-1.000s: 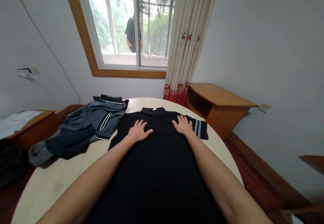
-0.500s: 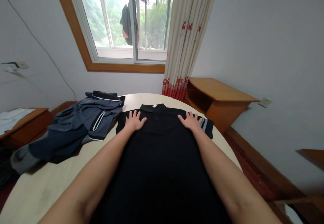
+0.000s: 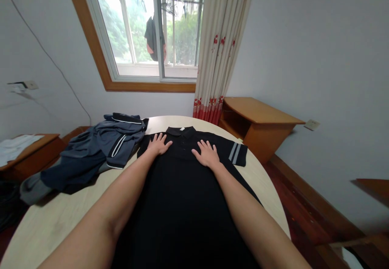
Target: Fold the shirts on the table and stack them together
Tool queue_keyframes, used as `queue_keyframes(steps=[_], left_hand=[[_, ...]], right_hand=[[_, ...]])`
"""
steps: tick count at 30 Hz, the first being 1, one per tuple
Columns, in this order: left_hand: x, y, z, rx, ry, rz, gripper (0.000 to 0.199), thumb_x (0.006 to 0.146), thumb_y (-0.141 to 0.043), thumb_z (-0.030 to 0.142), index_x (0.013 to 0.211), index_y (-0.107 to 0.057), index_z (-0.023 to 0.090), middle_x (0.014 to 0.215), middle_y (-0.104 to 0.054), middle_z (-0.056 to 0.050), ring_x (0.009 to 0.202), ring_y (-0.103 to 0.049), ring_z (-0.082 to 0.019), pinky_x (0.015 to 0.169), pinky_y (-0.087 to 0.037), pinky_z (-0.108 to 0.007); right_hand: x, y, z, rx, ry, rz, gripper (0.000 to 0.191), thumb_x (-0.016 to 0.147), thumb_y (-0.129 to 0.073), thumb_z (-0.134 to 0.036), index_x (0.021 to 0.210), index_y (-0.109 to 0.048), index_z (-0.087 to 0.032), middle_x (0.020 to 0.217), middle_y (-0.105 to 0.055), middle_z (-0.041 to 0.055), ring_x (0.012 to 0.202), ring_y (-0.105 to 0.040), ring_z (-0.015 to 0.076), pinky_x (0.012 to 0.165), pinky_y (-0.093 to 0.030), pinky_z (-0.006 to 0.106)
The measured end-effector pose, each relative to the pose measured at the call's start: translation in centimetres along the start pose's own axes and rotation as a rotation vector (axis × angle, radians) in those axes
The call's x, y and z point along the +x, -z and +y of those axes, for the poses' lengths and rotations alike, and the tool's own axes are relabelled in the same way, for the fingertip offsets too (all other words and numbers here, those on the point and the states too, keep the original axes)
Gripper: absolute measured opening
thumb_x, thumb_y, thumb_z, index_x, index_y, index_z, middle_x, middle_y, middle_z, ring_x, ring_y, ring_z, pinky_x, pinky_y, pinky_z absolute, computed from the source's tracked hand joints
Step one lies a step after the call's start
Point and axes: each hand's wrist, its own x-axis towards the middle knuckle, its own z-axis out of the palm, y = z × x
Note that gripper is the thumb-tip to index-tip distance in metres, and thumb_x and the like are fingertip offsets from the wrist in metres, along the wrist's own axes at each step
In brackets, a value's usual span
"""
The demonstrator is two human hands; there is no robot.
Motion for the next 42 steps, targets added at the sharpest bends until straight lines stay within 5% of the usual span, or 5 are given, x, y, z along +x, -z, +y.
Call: queue_keyframes(steps=[5, 9, 13, 30, 42], left_hand=[[-0.2, 1.1, 0.8, -0.006, -0.039, 0.015, 0.075, 0.098, -0.030, 0.060, 0.160, -0.026, 0.018, 0.168, -0.014, -0.011, 0.154, -0.015, -0.033, 0.121, -0.021, -0.055], [-2.5, 3.2, 1.0, 0.018, -0.205, 0.203, 0.058, 0.094, -0.050, 0.046, 0.146, -0.051, 0.019, 0.158, -0.043, -0.011, 0.141, -0.043, -0.028, 0.115, -0.036, -0.039], [-5.7, 4.0, -0.1, 0.149, -0.036, 0.345, 0.056, 0.088, -0.060, 0.051, 0.133, -0.060, 0.016, 0.137, -0.059, -0.018, 0.126, -0.052, -0.035, 0.101, -0.047, -0.042], [-4.6, 2.4, -5.5, -0.321, 0.224, 0.234, 0.028, 0.077, -0.061, 0.023, 0.100, -0.076, 0.017, 0.112, -0.075, -0.015, 0.111, -0.068, -0.032, 0.094, -0.052, -0.036], [-4.8, 2.3, -6.7, -0.674, -0.073, 0.277, 0.053, 0.087, -0.047, 0.056, 0.100, -0.078, 0.015, 0.099, -0.077, -0.008, 0.093, -0.070, -0.024, 0.083, -0.054, -0.031]], right_hand=[[0.5, 0.1, 1.2, 0.008, 0.004, 0.003, 0.073, 0.100, -0.026, -0.065, 0.158, -0.032, -0.020, 0.167, -0.021, 0.0077, 0.155, -0.013, 0.0290, 0.123, -0.011, 0.052], [0.5, 0.0, 1.1, 0.018, 0.012, 0.008, 0.072, 0.100, -0.028, -0.063, 0.157, -0.035, -0.018, 0.167, -0.023, 0.0076, 0.154, -0.015, 0.0294, 0.123, -0.012, 0.053], [0.4, -0.3, 1.1, 0.022, 0.014, 0.026, 0.071, 0.100, -0.029, -0.062, 0.155, -0.037, -0.018, 0.166, -0.024, 0.0079, 0.154, -0.016, 0.0293, 0.123, -0.012, 0.053], [0.4, -0.1, 1.1, 0.031, 0.020, 0.026, 0.069, 0.100, -0.030, -0.060, 0.155, -0.038, -0.018, 0.166, -0.025, 0.0077, 0.153, -0.017, 0.0276, 0.123, -0.013, 0.052], [0.4, -0.2, 1.2, 0.046, 0.025, 0.042, 0.068, 0.100, -0.032, -0.060, 0.154, -0.040, -0.019, 0.165, -0.027, 0.0092, 0.153, -0.020, 0.0281, 0.122, -0.014, 0.053]])
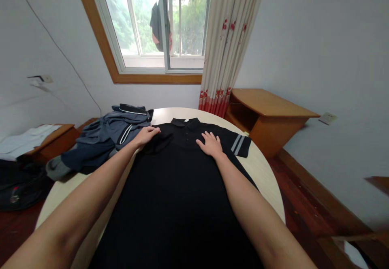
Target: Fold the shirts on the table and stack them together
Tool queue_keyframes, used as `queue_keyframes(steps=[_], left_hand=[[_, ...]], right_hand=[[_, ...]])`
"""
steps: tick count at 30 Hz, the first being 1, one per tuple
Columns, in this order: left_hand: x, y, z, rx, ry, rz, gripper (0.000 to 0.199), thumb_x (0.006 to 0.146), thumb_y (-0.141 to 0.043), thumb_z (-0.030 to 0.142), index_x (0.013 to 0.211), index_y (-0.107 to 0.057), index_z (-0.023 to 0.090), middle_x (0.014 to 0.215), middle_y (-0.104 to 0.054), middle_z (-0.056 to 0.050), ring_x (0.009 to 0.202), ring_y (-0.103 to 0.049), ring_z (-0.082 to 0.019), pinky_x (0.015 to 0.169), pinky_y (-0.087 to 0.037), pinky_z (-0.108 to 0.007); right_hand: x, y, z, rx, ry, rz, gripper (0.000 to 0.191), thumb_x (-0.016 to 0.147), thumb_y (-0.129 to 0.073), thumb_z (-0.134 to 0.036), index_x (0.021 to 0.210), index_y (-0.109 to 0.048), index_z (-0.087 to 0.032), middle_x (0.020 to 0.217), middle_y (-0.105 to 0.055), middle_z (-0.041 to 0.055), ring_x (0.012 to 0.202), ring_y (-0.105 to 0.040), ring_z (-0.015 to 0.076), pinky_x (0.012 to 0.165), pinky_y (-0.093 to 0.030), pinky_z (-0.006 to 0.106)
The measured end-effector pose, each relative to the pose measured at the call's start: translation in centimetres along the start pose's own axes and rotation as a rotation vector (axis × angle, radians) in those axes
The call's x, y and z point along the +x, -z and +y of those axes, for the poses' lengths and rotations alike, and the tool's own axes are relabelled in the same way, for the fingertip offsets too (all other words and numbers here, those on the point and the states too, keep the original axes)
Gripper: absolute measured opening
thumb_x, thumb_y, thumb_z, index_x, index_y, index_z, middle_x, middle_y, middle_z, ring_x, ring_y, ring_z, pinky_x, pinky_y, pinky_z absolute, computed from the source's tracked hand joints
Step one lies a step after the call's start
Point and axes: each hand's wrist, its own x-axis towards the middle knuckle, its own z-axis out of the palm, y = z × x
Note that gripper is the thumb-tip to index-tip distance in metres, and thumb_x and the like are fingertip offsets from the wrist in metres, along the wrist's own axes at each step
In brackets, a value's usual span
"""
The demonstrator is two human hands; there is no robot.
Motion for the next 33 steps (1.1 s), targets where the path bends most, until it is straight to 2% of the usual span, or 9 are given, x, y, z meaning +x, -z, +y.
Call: queue_keyframes(steps=[3, 6, 9, 14, 17, 21, 26, 29, 33], left_hand=[[0.0, -0.6, -0.7, 0.261, -0.008, -0.002, 0.061, 0.097, -0.029, 0.050, 0.115, -0.073, 0.013, 0.123, -0.071, -0.010, 0.115, -0.064, -0.025, 0.099, -0.049, -0.032], [0.5, -1.4, -1.5, 0.404, 0.012, -0.058, 0.055, 0.095, -0.037, 0.040, 0.133, -0.063, 0.009, 0.149, -0.054, -0.015, 0.140, -0.047, -0.025, 0.116, -0.035, -0.032], [1.5, -2.2, -2.1, 0.463, 0.050, -0.118, 0.064, 0.095, -0.041, 0.041, 0.146, -0.048, 0.003, 0.160, -0.034, -0.019, 0.150, -0.029, -0.027, 0.122, -0.024, -0.034], [3.1, -3.2, -2.0, 0.547, 0.116, -0.169, 0.071, 0.100, -0.034, 0.043, 0.153, -0.032, -0.004, 0.164, -0.018, -0.025, 0.154, -0.016, -0.030, 0.124, -0.019, -0.037], [3.4, -4.1, -1.3, 0.605, 0.092, -0.145, 0.072, 0.101, -0.029, 0.046, 0.156, -0.027, 0.001, 0.166, -0.015, -0.021, 0.155, -0.012, -0.031, 0.123, -0.020, -0.044], [3.2, -5.4, -0.6, 0.696, 0.045, -0.147, 0.072, 0.101, -0.023, 0.052, 0.158, -0.029, 0.008, 0.167, -0.018, -0.016, 0.154, -0.015, -0.031, 0.123, -0.020, -0.049], [3.6, -5.4, -0.6, 0.682, 0.104, -0.156, 0.078, 0.100, -0.020, 0.056, 0.159, -0.026, 0.006, 0.168, -0.015, -0.015, 0.155, -0.011, -0.029, 0.123, -0.020, -0.047], [3.8, -5.1, -0.2, 0.698, 0.105, -0.148, 0.078, 0.099, -0.021, 0.055, 0.158, -0.026, 0.005, 0.167, -0.016, -0.016, 0.155, -0.011, -0.031, 0.123, -0.020, -0.048], [2.1, -5.3, 0.6, 0.750, 0.051, -0.096, 0.075, 0.101, -0.021, 0.051, 0.156, -0.029, 0.001, 0.166, -0.019, -0.020, 0.154, -0.015, -0.033, 0.123, -0.018, -0.050]], right_hand=[[0.0, 0.0, 0.0, 0.001, 0.001, 0.007, 0.068, 0.100, -0.034, -0.059, 0.153, -0.041, -0.018, 0.165, -0.028, 0.0090, 0.153, -0.020, 0.0281, 0.122, -0.014, 0.053], [-0.1, 0.0, 0.0, 0.001, -0.002, 0.003, 0.067, 0.100, -0.034, -0.059, 0.153, -0.040, -0.018, 0.165, -0.028, 0.0088, 0.153, -0.020, 0.0279, 0.122, -0.014, 0.053], [-0.1, 0.1, 0.0, 0.001, -0.004, 0.003, 0.067, 0.100, -0.033, -0.059, 0.154, -0.040, -0.018, 0.165, -0.027, 0.0084, 0.153, -0.019, 0.0275, 0.122, -0.014, 0.052], [-0.2, 0.2, -0.1, -0.003, -0.008, 0.004, 0.067, 0.100, -0.033, -0.058, 0.153, -0.041, -0.018, 0.165, -0.027, 0.0080, 0.153, -0.019, 0.0280, 0.122, -0.014, 0.052], [-0.2, 0.3, -0.2, -0.006, -0.011, -0.002, 0.067, 0.101, -0.033, -0.058, 0.154, -0.040, -0.018, 0.165, -0.027, 0.0078, 0.153, -0.019, 0.0281, 0.122, -0.014, 0.053], [-0.2, 0.3, -0.3, -0.013, -0.012, -0.009, 0.067, 0.101, -0.032, -0.058, 0.154, -0.040, -0.018, 0.165, -0.027, 0.0075, 0.153, -0.019, 0.0280, 0.123, -0.014, 0.053], [-0.1, 0.1, -0.2, -0.011, -0.013, 0.005, 0.066, 0.101, -0.032, -0.058, 0.153, -0.041, -0.019, 0.165, -0.028, 0.0075, 0.153, -0.020, 0.0281, 0.123, -0.014, 0.052], [-0.1, 0.0, -0.2, -0.013, -0.012, 0.012, 0.066, 0.101, -0.031, -0.058, 0.153, -0.041, -0.019, 0.165, -0.028, 0.0077, 0.153, -0.019, 0.0287, 0.123, -0.014, 0.052], [0.0, -0.1, -0.1, -0.019, -0.014, 0.011, 0.066, 0.101, -0.031, -0.058, 0.153, -0.041, -0.019, 0.165, -0.028, 0.0074, 0.153, -0.020, 0.0288, 0.122, -0.014, 0.053]])
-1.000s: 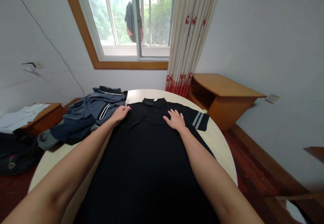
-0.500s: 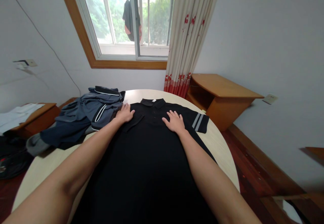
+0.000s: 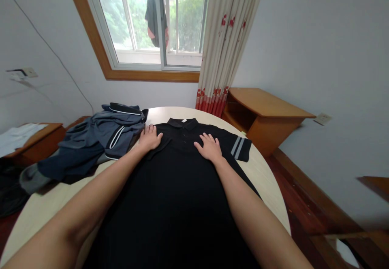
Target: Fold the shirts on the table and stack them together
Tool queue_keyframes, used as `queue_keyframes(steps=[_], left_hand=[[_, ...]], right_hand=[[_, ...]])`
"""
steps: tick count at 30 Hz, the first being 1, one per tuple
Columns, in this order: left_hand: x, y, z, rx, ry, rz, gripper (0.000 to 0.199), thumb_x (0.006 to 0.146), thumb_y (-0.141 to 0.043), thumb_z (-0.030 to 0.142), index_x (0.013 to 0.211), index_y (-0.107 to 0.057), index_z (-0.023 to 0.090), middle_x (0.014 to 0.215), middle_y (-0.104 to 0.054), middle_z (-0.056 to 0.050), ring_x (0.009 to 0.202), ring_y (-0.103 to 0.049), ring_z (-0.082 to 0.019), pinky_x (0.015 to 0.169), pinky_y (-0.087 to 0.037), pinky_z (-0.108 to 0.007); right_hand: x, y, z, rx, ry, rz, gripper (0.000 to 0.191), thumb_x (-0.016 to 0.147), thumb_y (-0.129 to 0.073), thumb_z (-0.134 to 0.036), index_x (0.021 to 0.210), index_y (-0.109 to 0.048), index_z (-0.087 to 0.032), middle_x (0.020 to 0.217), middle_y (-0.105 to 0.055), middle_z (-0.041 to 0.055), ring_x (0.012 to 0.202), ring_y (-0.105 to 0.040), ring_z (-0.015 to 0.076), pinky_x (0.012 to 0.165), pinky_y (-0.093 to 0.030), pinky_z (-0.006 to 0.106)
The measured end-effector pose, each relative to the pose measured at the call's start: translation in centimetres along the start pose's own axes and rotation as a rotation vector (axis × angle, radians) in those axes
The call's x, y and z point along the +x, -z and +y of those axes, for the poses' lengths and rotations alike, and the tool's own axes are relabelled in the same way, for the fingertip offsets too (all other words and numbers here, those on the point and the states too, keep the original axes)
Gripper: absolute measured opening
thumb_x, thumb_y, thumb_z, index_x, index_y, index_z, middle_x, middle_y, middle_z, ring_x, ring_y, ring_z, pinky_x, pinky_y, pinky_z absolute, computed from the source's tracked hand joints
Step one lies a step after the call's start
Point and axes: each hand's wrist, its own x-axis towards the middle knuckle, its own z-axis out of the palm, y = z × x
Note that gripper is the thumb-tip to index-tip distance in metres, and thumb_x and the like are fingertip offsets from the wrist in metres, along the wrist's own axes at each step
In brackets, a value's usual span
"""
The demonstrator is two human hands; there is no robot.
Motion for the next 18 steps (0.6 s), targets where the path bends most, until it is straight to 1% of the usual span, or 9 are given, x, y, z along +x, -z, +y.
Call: queue_keyframes(steps=[2, 5, 7, 11, 13, 16, 18], left_hand=[[-1.5, -0.1, 0.3, 0.004, -0.028, 0.012, 0.074, 0.101, -0.020, 0.050, 0.156, -0.030, 0.002, 0.165, -0.021, -0.020, 0.154, -0.017, -0.031, 0.123, -0.018, -0.049], [-3.7, -0.4, 0.4, -0.008, -0.050, -0.016, 0.074, 0.101, -0.020, 0.052, 0.156, -0.032, 0.004, 0.165, -0.022, -0.018, 0.154, -0.019, -0.030, 0.123, -0.019, -0.046], [-4.7, -0.4, 0.4, -0.010, -0.067, -0.037, 0.074, 0.101, -0.020, 0.052, 0.156, -0.032, 0.003, 0.165, -0.022, -0.018, 0.154, -0.018, -0.029, 0.123, -0.019, -0.044], [-5.3, 0.0, 0.4, -0.041, -0.046, -0.074, 0.073, 0.102, -0.020, 0.051, 0.156, -0.031, 0.004, 0.166, -0.020, -0.017, 0.154, -0.016, -0.028, 0.123, -0.019, -0.044], [-5.2, 0.2, 0.3, -0.066, -0.029, -0.057, 0.072, 0.102, -0.019, 0.050, 0.157, -0.031, 0.005, 0.166, -0.021, -0.016, 0.154, -0.017, -0.028, 0.123, -0.020, -0.044], [-5.3, 0.2, 0.2, -0.068, -0.047, -0.031, 0.071, 0.102, -0.020, 0.050, 0.156, -0.032, 0.006, 0.165, -0.022, -0.015, 0.154, -0.016, -0.027, 0.123, -0.020, -0.044], [-5.3, 0.2, 0.0, -0.059, -0.051, -0.056, 0.071, 0.102, -0.021, 0.051, 0.156, -0.033, 0.007, 0.165, -0.022, -0.015, 0.154, -0.016, -0.027, 0.123, -0.020, -0.044]], right_hand=[[0.0, 0.0, 0.0, -0.002, 0.002, -0.003, 0.066, 0.101, -0.030, -0.059, 0.153, -0.041, -0.020, 0.165, -0.028, 0.0071, 0.153, -0.020, 0.0285, 0.122, -0.015, 0.053], [0.1, 0.0, 0.0, -0.005, 0.001, -0.002, 0.066, 0.101, -0.031, -0.059, 0.153, -0.041, -0.020, 0.165, -0.027, 0.0071, 0.153, -0.020, 0.0286, 0.122, -0.015, 0.053], [0.1, 0.0, 0.0, -0.005, -0.003, -0.001, 0.065, 0.101, -0.032, -0.058, 0.153, -0.041, -0.020, 0.165, -0.028, 0.0074, 0.153, -0.020, 0.0288, 0.122, -0.015, 0.053], [0.1, 0.0, -0.1, -0.003, -0.007, -0.004, 0.065, 0.101, -0.033, -0.057, 0.153, -0.042, -0.019, 0.165, -0.028, 0.0074, 0.153, -0.020, 0.0283, 0.122, -0.015, 0.053], [0.1, 0.0, -0.1, 0.000, -0.003, -0.004, 0.065, 0.101, -0.033, -0.057, 0.153, -0.041, -0.019, 0.165, -0.028, 0.0071, 0.153, -0.020, 0.0280, 0.122, -0.015, 0.052], [0.1, 0.2, -0.1, 0.000, 0.002, -0.006, 0.066, 0.101, -0.032, -0.057, 0.153, -0.041, -0.018, 0.165, -0.028, 0.0071, 0.153, -0.020, 0.0281, 0.123, -0.014, 0.052], [0.1, 0.3, 0.0, -0.001, -0.001, -0.010, 0.066, 0.101, -0.033, -0.057, 0.153, -0.041, -0.018, 0.165, -0.028, 0.0074, 0.153, -0.019, 0.0284, 0.123, -0.014, 0.052]])
